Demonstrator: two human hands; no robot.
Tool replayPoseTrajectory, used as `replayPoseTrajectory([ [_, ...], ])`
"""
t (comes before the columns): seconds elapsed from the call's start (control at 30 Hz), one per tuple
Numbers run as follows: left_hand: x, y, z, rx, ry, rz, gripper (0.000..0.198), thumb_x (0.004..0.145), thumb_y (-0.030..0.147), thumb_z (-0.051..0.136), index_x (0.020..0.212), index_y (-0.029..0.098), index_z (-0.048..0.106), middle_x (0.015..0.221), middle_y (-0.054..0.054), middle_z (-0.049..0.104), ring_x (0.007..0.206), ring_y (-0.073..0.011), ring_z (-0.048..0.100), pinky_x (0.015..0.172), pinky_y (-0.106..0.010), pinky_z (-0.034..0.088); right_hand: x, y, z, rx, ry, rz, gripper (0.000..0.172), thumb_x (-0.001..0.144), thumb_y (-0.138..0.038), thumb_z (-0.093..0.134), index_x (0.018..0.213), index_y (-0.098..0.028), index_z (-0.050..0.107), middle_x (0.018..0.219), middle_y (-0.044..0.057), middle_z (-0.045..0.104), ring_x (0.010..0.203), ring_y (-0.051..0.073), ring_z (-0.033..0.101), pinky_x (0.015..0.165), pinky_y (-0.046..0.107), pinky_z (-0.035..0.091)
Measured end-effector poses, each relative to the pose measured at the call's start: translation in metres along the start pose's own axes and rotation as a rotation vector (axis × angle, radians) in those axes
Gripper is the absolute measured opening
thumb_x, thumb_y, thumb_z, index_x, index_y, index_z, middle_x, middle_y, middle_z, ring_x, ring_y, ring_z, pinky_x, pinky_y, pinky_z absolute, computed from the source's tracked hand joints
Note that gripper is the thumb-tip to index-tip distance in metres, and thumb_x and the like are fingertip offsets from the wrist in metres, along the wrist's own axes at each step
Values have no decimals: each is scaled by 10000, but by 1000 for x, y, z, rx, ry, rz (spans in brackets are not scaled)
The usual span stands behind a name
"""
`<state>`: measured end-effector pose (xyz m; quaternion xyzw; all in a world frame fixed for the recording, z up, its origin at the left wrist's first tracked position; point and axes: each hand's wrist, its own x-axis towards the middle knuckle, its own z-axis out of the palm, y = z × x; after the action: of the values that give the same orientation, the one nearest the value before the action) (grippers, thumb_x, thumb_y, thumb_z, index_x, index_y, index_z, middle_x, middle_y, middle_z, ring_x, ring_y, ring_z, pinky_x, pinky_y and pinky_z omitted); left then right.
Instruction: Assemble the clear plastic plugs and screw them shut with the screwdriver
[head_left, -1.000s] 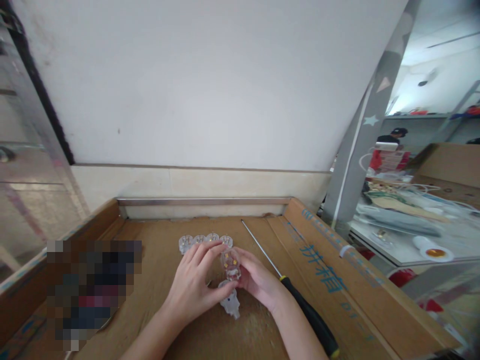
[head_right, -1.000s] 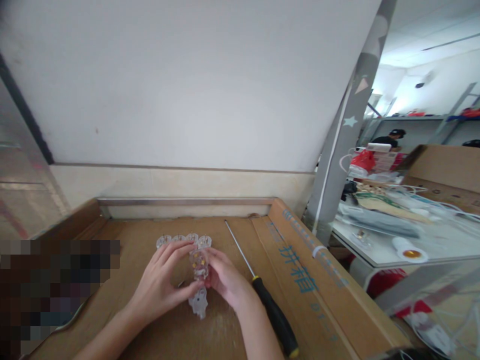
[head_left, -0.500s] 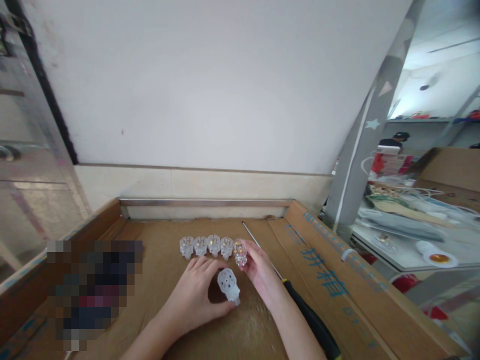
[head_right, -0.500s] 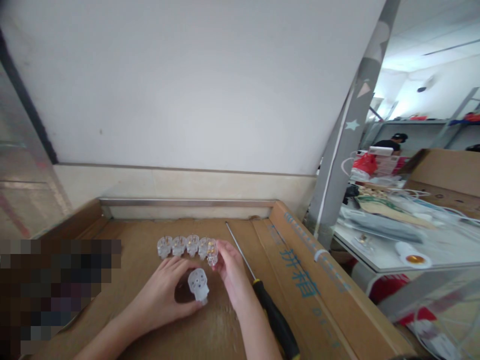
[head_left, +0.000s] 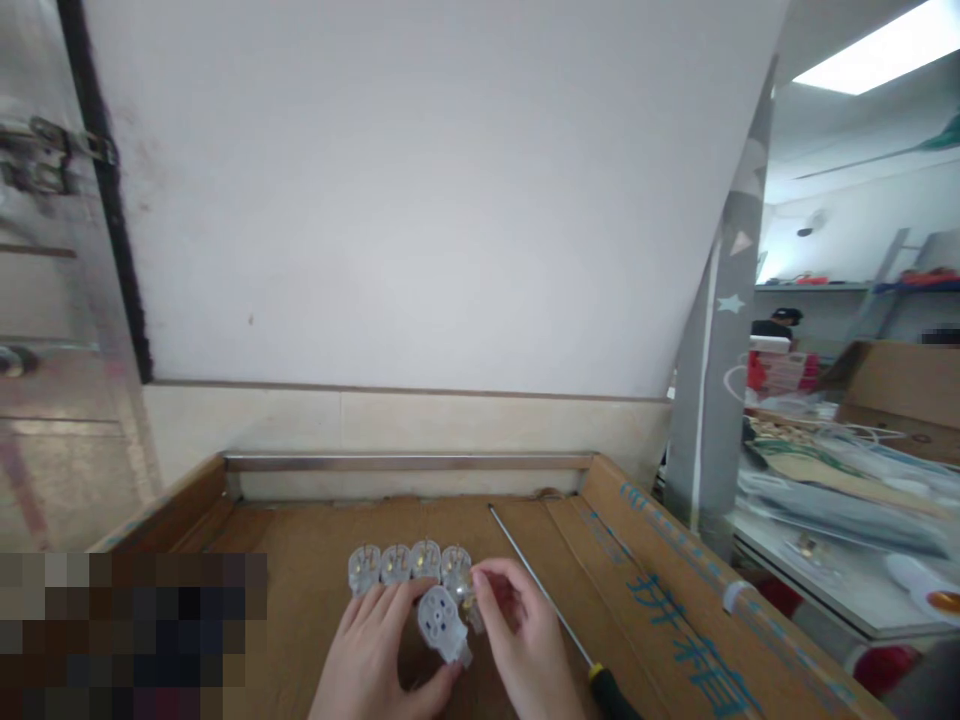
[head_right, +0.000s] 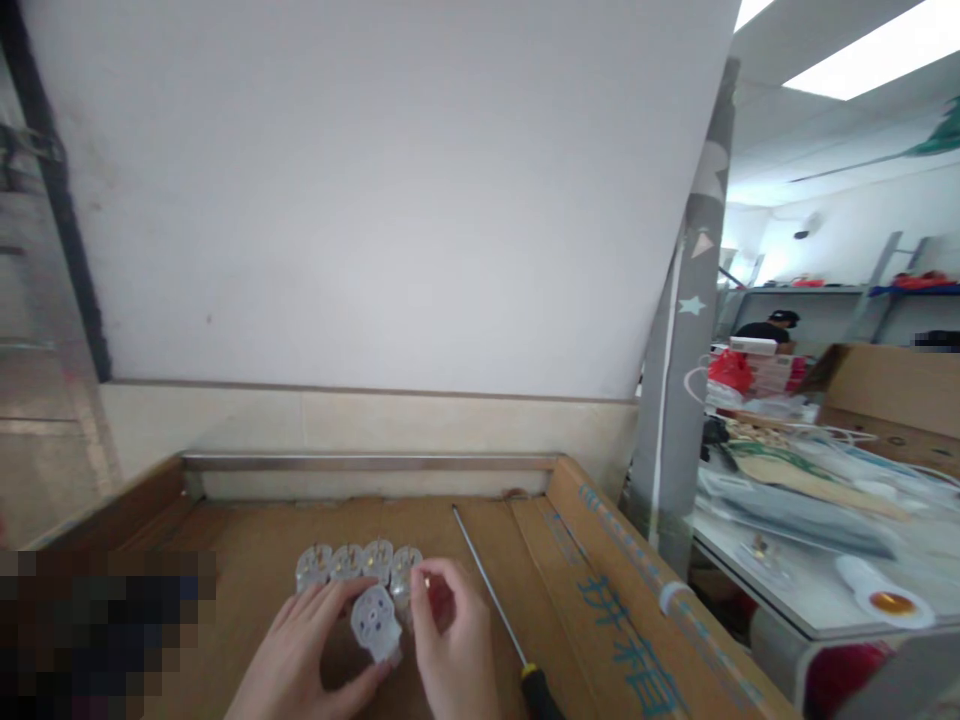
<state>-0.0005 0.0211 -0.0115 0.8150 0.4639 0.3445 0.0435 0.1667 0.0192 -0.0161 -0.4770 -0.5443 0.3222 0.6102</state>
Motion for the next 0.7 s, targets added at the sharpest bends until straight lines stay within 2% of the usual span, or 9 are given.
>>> replayPoseTrajectory([
  [0.13, -2, 7, -1, -8, 24, -45, 418, 666, 247, 649, 1074, 236, 558, 997, -39, 683, 909, -246, 629, 783, -379, 494, -9, -12, 6, -431, 52, -377, 149, 876, -293, 458, 842, -224, 586, 778, 25, 611, 711, 155, 593, 634, 236, 465],
  [0.2, -3, 8, 0, -8, 33, -33, 429, 657, 223, 644, 1076, 234, 555, 991, -41, 684, 897, -247, 631, 775, -379, 493, -13, -16, 9, -508, 93, -540, 121, 882, -233, 443, 866, -226, 563, 756, 17, 594, 689, 143, 588, 615, 224, 462],
  [0.27, -3, 8, 0, -5, 43, -19, 431, 662, 216, 636, 1083, 235, 547, 984, -45, 684, 883, -248, 632, 766, -383, 491, -15, -19, 12, -528, 123, -628, 114, 885, -194, 435, 902, -222, 543, 757, 17, 587, 697, 137, 586, 628, 221, 465],
  [0.33, -3, 8, 0, -13, 52, -9, 419, 675, 205, 624, 1084, 237, 537, 977, -45, 682, 870, -243, 631, 761, -381, 490, -16, -19, 13, -532, 99, -630, 115, 888, -179, 427, 910, -221, 532, 768, 16, 584, 712, 134, 584, 641, 222, 466],
  [0.47, -2, 9, 1, -62, 48, 6, 411, 683, 174, 615, 1078, 242, 521, 972, -34, 674, 869, -230, 627, 758, -375, 494, -16, -16, 15, -523, -8, -537, 123, 897, -198, 410, 887, -228, 529, 782, 13, 579, 713, 136, 577, 632, 229, 467],
  [0.7, -4, 5, 6, -116, 73, -27, 420, 707, 173, 596, 1111, 230, 498, 1015, -65, 659, 926, -246, 614, 792, -405, 493, -19, -19, 16, -473, -16, -502, 140, 902, -209, 398, 883, -233, 535, 779, 6, 583, 703, 128, 579, 626, 215, 465],
])
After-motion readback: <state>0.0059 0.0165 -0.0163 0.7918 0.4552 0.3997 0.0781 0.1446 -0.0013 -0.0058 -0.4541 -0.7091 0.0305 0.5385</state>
